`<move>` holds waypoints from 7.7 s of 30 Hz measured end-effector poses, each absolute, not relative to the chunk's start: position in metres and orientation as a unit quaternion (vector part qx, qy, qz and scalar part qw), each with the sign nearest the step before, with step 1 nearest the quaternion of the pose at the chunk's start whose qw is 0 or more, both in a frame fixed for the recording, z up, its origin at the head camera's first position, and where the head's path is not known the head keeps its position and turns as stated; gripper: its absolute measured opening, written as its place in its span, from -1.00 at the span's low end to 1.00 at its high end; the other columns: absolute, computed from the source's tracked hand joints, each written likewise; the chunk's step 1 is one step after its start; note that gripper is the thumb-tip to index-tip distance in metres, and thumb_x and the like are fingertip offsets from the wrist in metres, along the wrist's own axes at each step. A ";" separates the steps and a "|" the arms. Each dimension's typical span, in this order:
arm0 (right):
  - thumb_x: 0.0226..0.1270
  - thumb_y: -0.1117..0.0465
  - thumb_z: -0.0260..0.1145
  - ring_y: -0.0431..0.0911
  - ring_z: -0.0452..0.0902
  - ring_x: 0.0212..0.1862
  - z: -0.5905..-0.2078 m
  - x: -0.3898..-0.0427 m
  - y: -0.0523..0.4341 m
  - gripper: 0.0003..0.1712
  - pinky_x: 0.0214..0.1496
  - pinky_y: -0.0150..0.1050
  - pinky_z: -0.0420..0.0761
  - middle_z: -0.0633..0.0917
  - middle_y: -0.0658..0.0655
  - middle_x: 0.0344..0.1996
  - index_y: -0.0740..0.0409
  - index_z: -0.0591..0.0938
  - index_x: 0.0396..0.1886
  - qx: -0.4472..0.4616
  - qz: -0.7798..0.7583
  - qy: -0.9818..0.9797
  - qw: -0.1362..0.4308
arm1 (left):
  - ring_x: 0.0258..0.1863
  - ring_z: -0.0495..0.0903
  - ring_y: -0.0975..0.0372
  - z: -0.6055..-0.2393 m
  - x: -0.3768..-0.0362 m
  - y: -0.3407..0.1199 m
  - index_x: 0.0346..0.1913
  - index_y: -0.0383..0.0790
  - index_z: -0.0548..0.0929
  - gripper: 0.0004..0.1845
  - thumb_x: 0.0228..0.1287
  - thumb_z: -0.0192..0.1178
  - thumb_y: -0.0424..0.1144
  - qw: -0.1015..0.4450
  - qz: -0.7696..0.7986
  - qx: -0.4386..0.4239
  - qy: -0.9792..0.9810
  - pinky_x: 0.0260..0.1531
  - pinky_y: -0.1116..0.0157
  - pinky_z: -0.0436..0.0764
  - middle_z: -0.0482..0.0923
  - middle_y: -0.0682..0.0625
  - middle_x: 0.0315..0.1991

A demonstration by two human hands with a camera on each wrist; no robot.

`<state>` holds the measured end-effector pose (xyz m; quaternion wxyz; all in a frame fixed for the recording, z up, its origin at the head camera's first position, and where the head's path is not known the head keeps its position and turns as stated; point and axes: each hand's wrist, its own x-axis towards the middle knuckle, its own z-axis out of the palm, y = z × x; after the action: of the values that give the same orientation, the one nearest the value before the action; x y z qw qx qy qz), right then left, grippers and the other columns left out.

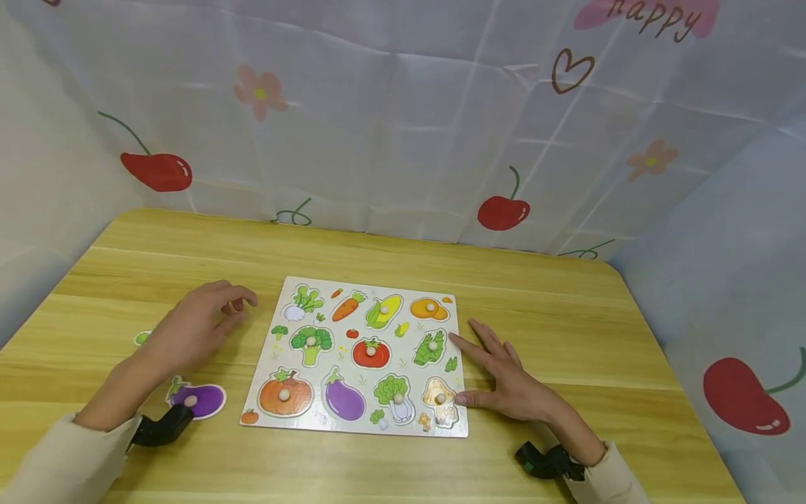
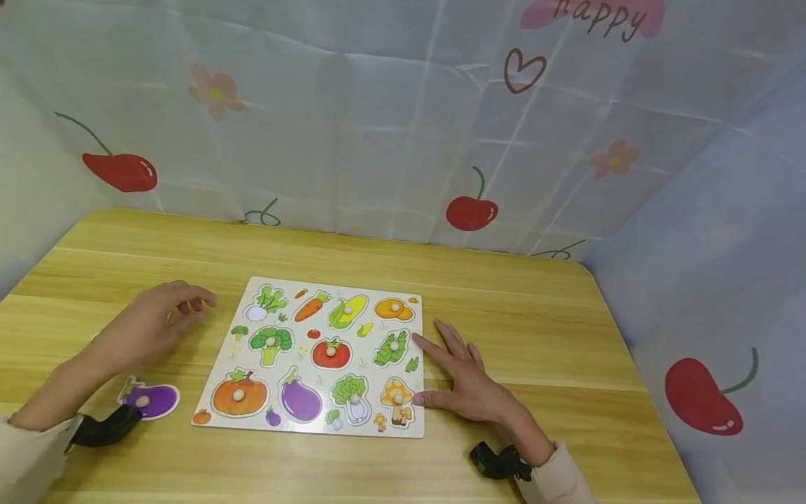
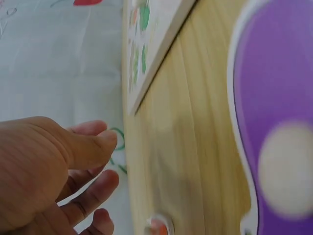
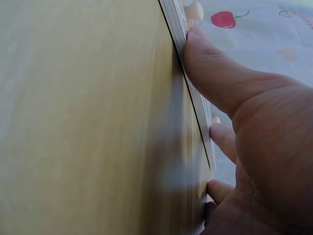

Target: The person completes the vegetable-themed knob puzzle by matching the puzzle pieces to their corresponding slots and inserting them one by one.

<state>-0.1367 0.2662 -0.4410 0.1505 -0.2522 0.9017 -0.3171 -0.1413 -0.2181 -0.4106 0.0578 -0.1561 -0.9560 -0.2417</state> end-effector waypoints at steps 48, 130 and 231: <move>0.14 -0.12 0.51 0.29 -0.28 0.60 -0.441 -0.136 0.266 0.04 0.41 0.48 -0.33 -0.10 0.32 0.61 -0.09 0.24 0.57 -0.256 -0.319 0.901 0.143 | -0.40 0.54 0.11 -0.436 -0.142 -0.278 -0.31 -0.18 0.69 -0.73 0.01 0.35 -0.62 0.117 -0.188 -0.144 -0.964 -0.39 0.13 0.53 0.62 -0.03 -0.42; 0.15 -0.15 0.50 0.32 -0.33 0.60 -0.443 -0.136 0.267 0.05 0.41 0.45 -0.34 -0.10 0.29 0.61 -0.15 0.22 0.58 -0.253 -0.317 0.903 0.143 | -0.22 0.51 0.10 -0.420 -0.196 -0.105 -0.29 -0.08 0.74 -0.79 0.30 0.24 -0.49 0.016 -0.233 -0.268 -0.935 -0.20 0.10 0.49 0.58 0.05 -0.37; 0.15 -0.12 0.51 0.30 -0.33 0.60 -0.442 -0.137 0.266 0.04 0.41 0.46 -0.33 -0.10 0.30 0.61 -0.11 0.23 0.58 -0.256 -0.312 0.903 0.147 | -0.28 0.46 0.46 -0.384 -0.140 -0.248 -0.11 0.04 0.70 -0.77 0.25 0.37 -0.36 0.047 -0.278 -0.215 -0.935 -0.34 0.35 0.44 0.56 0.31 -0.31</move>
<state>-0.1365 0.2662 -0.4418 0.1465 -0.2556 0.9031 -0.3125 -0.1397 -0.2478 -0.3843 0.0472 -0.2150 -0.9350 -0.2782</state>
